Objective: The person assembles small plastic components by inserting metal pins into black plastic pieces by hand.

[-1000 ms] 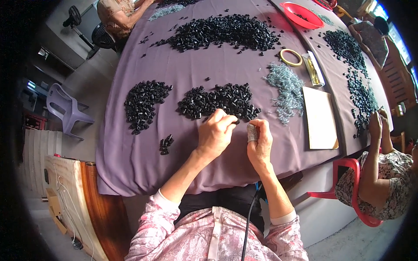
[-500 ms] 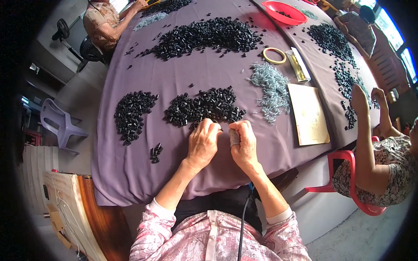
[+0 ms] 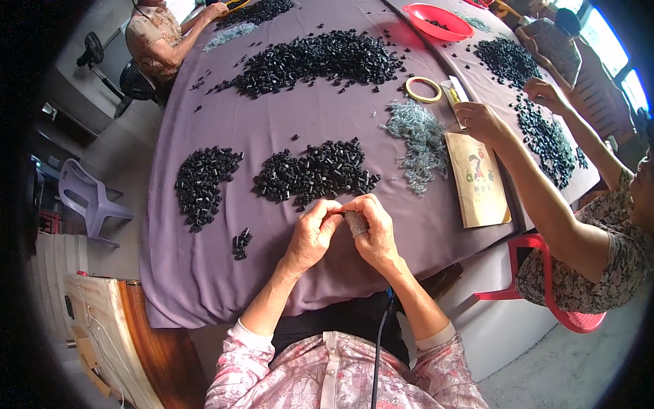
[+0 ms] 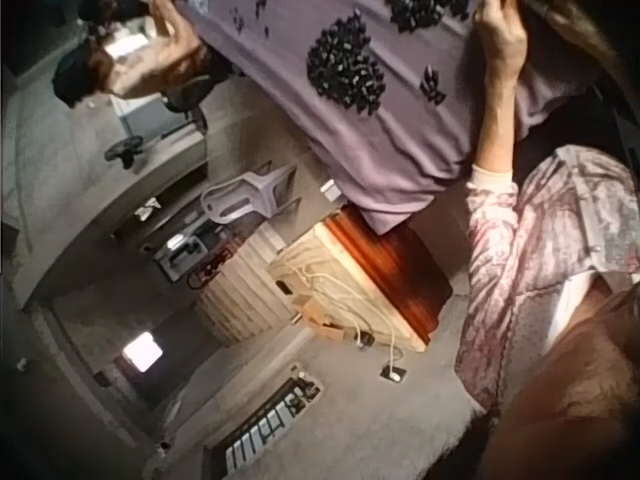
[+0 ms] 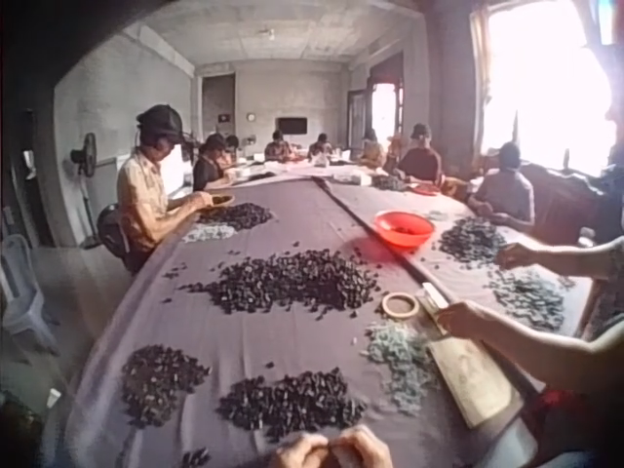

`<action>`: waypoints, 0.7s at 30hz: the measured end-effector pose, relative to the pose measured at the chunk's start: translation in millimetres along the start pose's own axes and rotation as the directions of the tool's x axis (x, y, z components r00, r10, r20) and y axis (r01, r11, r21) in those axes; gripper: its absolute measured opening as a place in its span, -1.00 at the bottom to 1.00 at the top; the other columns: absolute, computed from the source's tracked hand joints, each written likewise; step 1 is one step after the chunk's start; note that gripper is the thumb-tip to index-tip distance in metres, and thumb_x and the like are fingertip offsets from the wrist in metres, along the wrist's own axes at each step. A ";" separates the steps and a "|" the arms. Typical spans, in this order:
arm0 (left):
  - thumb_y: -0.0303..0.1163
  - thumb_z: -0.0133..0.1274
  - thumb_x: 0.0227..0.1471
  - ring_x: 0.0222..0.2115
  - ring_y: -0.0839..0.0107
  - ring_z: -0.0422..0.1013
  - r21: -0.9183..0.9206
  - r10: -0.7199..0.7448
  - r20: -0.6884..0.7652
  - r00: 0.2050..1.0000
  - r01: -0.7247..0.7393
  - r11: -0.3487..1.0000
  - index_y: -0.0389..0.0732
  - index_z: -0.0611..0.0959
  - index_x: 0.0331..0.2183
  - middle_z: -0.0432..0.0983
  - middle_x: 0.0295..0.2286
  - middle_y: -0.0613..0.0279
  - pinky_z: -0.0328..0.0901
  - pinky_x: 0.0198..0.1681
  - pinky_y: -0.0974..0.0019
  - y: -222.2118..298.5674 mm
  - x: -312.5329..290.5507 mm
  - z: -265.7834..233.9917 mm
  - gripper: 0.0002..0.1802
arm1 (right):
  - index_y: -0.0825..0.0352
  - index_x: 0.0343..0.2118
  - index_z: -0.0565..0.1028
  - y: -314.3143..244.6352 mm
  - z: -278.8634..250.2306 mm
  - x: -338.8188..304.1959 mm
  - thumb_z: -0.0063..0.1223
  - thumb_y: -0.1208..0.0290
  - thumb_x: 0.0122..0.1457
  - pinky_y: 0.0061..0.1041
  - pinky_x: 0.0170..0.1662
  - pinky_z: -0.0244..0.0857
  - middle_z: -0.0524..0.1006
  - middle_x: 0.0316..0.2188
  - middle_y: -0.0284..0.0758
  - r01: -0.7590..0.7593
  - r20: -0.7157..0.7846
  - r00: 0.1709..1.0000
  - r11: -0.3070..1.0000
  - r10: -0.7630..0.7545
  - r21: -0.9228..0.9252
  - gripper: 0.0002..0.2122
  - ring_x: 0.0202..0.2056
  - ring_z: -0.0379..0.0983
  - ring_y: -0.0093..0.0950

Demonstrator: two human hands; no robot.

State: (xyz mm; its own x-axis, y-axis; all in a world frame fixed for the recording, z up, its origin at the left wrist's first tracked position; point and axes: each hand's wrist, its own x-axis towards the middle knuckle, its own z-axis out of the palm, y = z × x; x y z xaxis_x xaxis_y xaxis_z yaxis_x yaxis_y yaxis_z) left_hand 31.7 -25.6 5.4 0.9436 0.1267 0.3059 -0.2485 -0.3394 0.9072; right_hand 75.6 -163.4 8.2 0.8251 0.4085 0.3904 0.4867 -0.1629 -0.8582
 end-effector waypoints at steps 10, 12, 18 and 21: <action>-0.61 -0.01 -0.09 -0.44 0.30 0.44 0.018 0.010 -0.029 1.000 -0.009 1.000 -0.30 0.46 -0.35 0.47 -0.47 0.11 0.32 -0.37 0.34 -3.4 -2.2 1.9 -0.85 | 0.39 -0.40 0.39 2.7 3.5 -1.7 -0.17 0.85 -0.27 -0.58 -0.37 0.23 0.36 -0.46 -0.27 -0.028 -0.030 0.999 0.999 0.029 0.031 -0.69 -0.44 0.33 -0.41; -0.61 0.00 -0.09 -0.44 0.29 0.44 0.018 0.012 -0.028 1.000 -0.011 1.000 -0.30 0.46 -0.36 0.47 -0.47 0.11 0.32 -0.37 0.33 -3.0 -1.7 2.4 -0.85 | 0.39 -0.40 0.39 4.1 2.9 -2.0 -0.17 0.85 -0.27 -0.58 -0.37 0.23 0.36 -0.46 -0.27 -0.032 -0.031 0.999 0.999 0.033 0.028 -0.68 -0.44 0.33 -0.40; -0.60 0.00 -0.09 -0.44 0.26 0.45 0.031 0.007 -0.031 0.999 -0.006 0.999 -0.30 0.46 -0.35 0.47 -0.46 0.09 0.32 -0.37 0.32 -2.4 -1.6 2.8 -0.85 | 0.39 -0.40 0.40 4.1 3.3 -1.4 -0.18 0.85 -0.29 -0.57 -0.37 0.23 0.37 -0.46 -0.26 -0.020 -0.035 0.999 1.000 0.020 0.019 -0.68 -0.44 0.33 -0.40; -0.60 0.00 -0.09 -0.44 0.25 0.45 0.036 0.002 -0.037 0.999 -0.001 0.999 -0.30 0.46 -0.35 0.47 -0.46 0.08 0.32 -0.37 0.32 -1.6 -1.8 2.5 -0.85 | 0.39 -0.40 0.40 2.1 2.8 -0.8 -0.18 0.85 -0.29 -0.57 -0.37 0.24 0.37 -0.46 -0.26 -0.017 -0.038 0.999 1.000 0.017 -0.001 -0.67 -0.44 0.33 -0.39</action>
State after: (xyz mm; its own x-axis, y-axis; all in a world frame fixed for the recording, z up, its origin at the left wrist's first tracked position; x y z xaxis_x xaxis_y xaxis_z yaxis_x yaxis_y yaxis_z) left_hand 31.0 -27.6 2.7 0.9344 0.1604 0.3181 -0.2410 -0.3729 0.8960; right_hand 75.2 -161.6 5.2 0.8436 0.3713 0.3880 0.4729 -0.1711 -0.8644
